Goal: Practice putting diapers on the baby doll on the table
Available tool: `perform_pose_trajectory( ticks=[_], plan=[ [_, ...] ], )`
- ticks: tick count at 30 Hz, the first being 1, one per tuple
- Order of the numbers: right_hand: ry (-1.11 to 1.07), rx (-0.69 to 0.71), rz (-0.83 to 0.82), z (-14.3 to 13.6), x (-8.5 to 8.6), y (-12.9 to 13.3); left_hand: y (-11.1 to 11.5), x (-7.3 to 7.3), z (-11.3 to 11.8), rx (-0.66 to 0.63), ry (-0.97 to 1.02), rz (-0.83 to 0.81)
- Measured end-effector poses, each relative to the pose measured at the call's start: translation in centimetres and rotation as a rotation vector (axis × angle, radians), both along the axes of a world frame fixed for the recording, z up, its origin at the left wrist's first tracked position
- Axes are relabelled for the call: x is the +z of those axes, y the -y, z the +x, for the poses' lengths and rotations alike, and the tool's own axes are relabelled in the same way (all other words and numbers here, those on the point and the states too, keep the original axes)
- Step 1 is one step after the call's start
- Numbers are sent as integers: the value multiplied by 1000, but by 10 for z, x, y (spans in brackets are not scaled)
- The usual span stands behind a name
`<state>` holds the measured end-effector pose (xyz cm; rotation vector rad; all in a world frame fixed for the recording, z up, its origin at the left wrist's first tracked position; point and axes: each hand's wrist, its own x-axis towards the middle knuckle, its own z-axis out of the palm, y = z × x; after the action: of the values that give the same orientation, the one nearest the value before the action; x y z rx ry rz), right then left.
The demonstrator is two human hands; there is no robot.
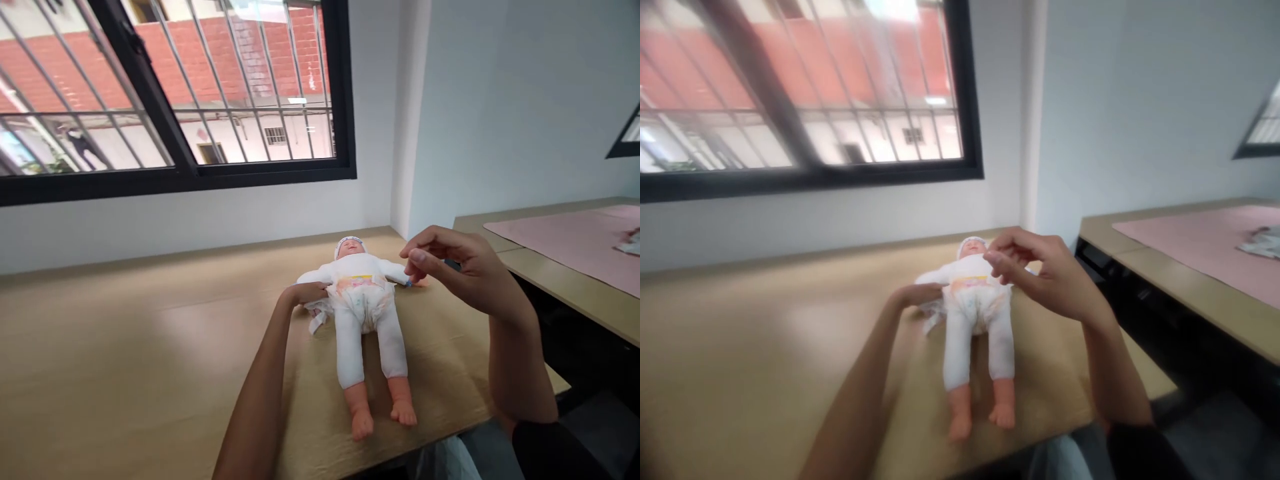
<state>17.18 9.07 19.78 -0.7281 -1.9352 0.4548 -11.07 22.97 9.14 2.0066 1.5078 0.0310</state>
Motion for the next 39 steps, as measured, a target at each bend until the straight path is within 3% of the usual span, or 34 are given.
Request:
perform_pose_trajectory(
  ticks=[3, 7, 13, 19, 23, 27, 30, 33, 36, 39],
  plan=[
    [23, 27, 23, 11, 2, -2, 2, 6, -5, 29, 95, -173],
    [41, -34, 16, 32, 7, 0, -3, 14, -7, 66, 154, -249],
    [-185, -141, 147, 54, 6, 12, -12, 6, -10, -134, 283, -133],
    [-337, -181, 257, 52, 3, 15, -12, 4, -7, -102, 249, -82],
    [-319, -174, 247, 51, 7, 9, -6, 15, -15, -86, 324, -187],
    [-311, -142, 207, 49, 7, 0, 4, 38, -26, -42, 470, -104],
    [-234, -67, 113, 40, 5, -14, 11, 49, -28, -15, 520, -72],
    [28, -1, -20, 19, -5, -39, 11, 47, -27, 38, 411, -64],
    [347, -3, -87, -17, -29, -70, 4, 37, -23, 148, 232, -67],
    [485, 13, -15, -66, -66, -96, -2, 28, -18, 151, 150, -72]
  ],
)
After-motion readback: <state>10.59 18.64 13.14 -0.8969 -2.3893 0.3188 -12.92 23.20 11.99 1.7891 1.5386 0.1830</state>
